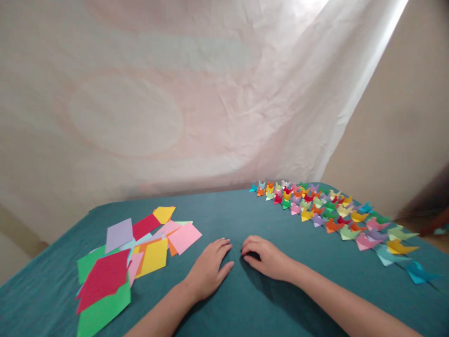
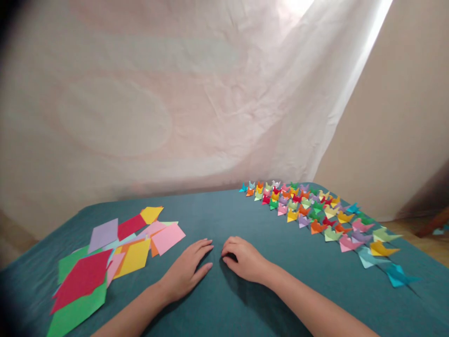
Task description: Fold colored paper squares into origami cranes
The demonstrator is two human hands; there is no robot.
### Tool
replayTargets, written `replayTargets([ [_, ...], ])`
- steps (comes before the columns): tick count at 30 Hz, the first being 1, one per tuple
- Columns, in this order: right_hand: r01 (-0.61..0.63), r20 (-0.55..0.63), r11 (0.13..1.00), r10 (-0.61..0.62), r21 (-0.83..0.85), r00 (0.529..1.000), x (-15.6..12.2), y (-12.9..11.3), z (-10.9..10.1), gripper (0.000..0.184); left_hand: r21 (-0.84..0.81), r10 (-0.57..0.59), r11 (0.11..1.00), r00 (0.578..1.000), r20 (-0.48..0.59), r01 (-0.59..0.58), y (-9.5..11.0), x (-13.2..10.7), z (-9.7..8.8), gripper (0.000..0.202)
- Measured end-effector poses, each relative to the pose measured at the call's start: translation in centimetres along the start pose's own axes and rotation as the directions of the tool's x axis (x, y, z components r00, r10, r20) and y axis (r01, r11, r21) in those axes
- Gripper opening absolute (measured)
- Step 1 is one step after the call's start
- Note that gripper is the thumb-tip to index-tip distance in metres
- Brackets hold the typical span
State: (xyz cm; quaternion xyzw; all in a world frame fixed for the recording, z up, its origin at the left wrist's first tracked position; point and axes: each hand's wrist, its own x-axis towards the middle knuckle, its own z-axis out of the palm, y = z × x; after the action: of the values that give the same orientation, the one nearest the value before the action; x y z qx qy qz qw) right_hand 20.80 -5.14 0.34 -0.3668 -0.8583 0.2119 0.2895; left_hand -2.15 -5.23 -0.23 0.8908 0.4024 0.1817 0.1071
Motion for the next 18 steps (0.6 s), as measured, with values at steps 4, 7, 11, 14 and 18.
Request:
replayTargets([
  [4,-0.005,-0.108,0.999,0.011,0.05,0.994,0.1,0.9,1.2,0.017,0.123,-0.062,0.99,0.997,-0.035,0.066,-2.9,0.2,-2.0,0.038],
  [7,0.008,-0.121,0.999,-0.002,0.045,0.993,-0.1,1.3,1.5,0.018,0.271,-0.227,0.936,0.974,-0.019,0.224,-5.6,0.0,-4.1,0.047],
  [11,0.007,-0.123,1.0,-0.004,0.028,0.992,0.0,1.3,1.3,0.017,0.415,-0.42,0.836,0.906,0.058,0.36,-8.5,-0.7,-6.0,0.062],
  [14,0.006,-0.121,1.0,-0.003,0.025,0.993,0.0,1.1,1.2,0.016,0.444,-0.472,0.811,0.875,0.108,0.382,-9.5,-1.2,-6.8,0.065],
  [18,0.009,-0.119,1.0,-0.006,0.023,0.993,-0.1,1.1,1.2,0.016,0.415,-0.489,0.821,0.859,0.154,0.393,-9.9,-1.4,-7.6,0.058],
])
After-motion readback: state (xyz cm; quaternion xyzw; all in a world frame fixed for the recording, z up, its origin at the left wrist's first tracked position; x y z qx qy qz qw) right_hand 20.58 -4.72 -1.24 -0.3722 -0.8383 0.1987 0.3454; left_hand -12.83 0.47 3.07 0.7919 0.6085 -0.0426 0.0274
